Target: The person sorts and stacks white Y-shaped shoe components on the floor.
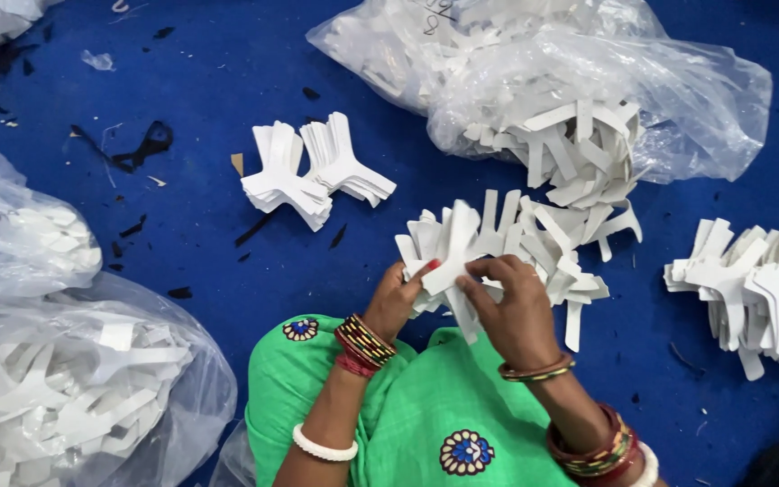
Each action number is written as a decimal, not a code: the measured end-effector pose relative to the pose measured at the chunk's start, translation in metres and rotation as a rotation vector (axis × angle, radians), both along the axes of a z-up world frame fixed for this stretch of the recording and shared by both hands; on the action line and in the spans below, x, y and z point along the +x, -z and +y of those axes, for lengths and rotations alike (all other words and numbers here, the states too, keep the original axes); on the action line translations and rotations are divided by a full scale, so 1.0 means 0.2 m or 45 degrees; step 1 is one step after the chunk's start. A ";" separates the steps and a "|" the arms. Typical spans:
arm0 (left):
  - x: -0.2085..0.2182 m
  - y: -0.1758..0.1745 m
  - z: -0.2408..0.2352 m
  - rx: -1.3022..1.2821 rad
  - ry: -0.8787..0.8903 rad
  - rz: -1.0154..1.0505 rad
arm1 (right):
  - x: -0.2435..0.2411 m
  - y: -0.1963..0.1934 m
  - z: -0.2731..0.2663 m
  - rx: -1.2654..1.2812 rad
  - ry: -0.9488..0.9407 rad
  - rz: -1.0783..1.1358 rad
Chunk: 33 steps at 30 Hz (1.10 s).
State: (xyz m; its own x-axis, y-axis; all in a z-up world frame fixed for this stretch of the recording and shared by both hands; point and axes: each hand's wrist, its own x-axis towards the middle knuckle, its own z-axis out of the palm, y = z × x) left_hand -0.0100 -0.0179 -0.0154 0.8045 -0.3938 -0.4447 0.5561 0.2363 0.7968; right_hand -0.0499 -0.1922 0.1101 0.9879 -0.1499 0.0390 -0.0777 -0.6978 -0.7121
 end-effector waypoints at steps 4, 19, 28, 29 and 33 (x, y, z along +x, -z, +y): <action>0.01 0.03 0.02 -0.033 -0.031 0.014 | -0.02 0.02 0.05 -0.099 0.021 -0.098; 0.09 -0.14 0.14 0.136 -0.202 -0.225 | -0.13 0.36 -0.27 0.512 0.122 0.295; 0.11 -0.11 0.14 0.342 -0.435 -0.461 | -0.15 0.41 -0.29 -0.280 0.159 -0.062; 0.11 -0.12 0.14 0.366 -0.443 -0.468 | -0.14 0.41 -0.30 -0.303 0.156 -0.062; 0.11 -0.09 0.14 0.392 -0.456 -0.485 | -0.07 0.33 -0.42 0.074 0.354 0.329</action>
State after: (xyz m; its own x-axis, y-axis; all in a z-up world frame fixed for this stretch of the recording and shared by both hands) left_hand 0.0116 0.0094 0.0019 0.9882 0.0322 -0.1497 0.1466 0.0828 0.9857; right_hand -0.0639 -0.2766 0.0439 0.8854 -0.4080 -0.2226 -0.4406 -0.5840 -0.6818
